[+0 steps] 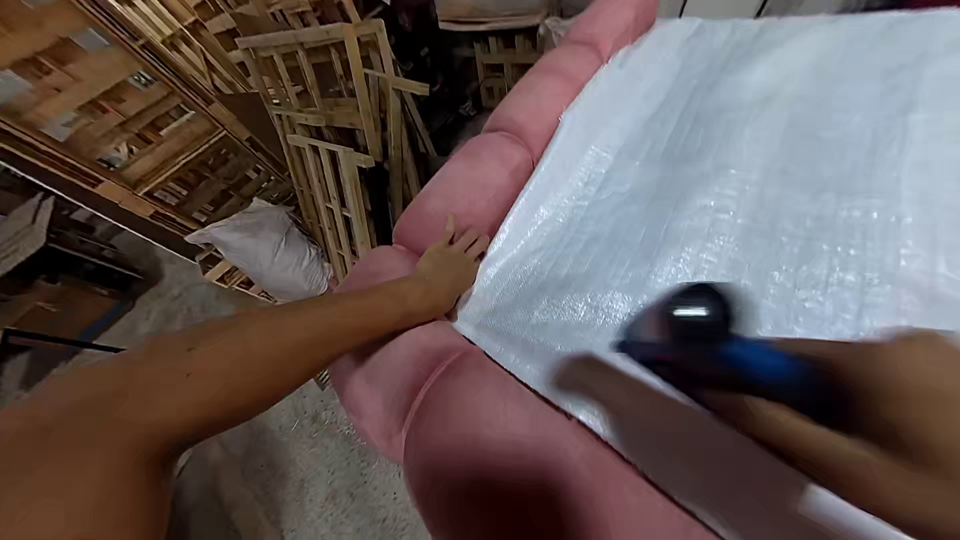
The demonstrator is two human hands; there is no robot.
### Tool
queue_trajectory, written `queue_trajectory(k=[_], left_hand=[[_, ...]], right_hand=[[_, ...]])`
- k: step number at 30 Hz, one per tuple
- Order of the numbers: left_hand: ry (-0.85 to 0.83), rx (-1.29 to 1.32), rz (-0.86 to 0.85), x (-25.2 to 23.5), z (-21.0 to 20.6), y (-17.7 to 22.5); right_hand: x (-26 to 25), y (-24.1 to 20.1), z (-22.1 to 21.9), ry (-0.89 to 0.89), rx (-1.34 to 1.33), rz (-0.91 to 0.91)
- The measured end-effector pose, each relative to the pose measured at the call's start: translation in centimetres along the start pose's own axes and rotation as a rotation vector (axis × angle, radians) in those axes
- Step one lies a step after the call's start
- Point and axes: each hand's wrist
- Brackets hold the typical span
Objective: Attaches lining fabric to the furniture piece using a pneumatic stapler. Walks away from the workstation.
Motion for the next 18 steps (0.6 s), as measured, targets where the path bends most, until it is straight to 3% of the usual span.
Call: queue_trajectory(k=[1,3,6,9,12,18], left_hand=[[0.006,0.029,-0.001,-0.1,0.0,-0.5],[0.037,0.087,-0.012,-0.3,-0.3,-1.3],[0.168,0.126,-0.064,-0.8,-2.2,-2.5],[0.283,0.039,-0.066,-1.4,-3.7,-2.6],[0.228,0.069,-0.088,-1.6,-3.1,-3.3],[0.352,0.156,-0.267,-2.6,-3.9,-5.3]], right_hand=[[-4.3,0.1,-2.7,0.012,0.034,0.106],[-11.4,-2.3,-5.5,-0.180,-0.008,0.141],[-17.3,-6.3,-7.3,-0.397,-0.013,0.139],[-19.2,-8.2,-8.4,-0.438,0.026,0.166],[-19.2,-8.4,-9.3,-0.451,0.063,0.172],[-19.9,-9.6,-9.0,-0.472,0.066,0.258]])
Point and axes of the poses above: each hand's wrist, its own x-axis away from the middle knuckle, its own z-axis out of the back of the hand, y = z × x, and after that the axes turned 1 degree about -x, right-handed
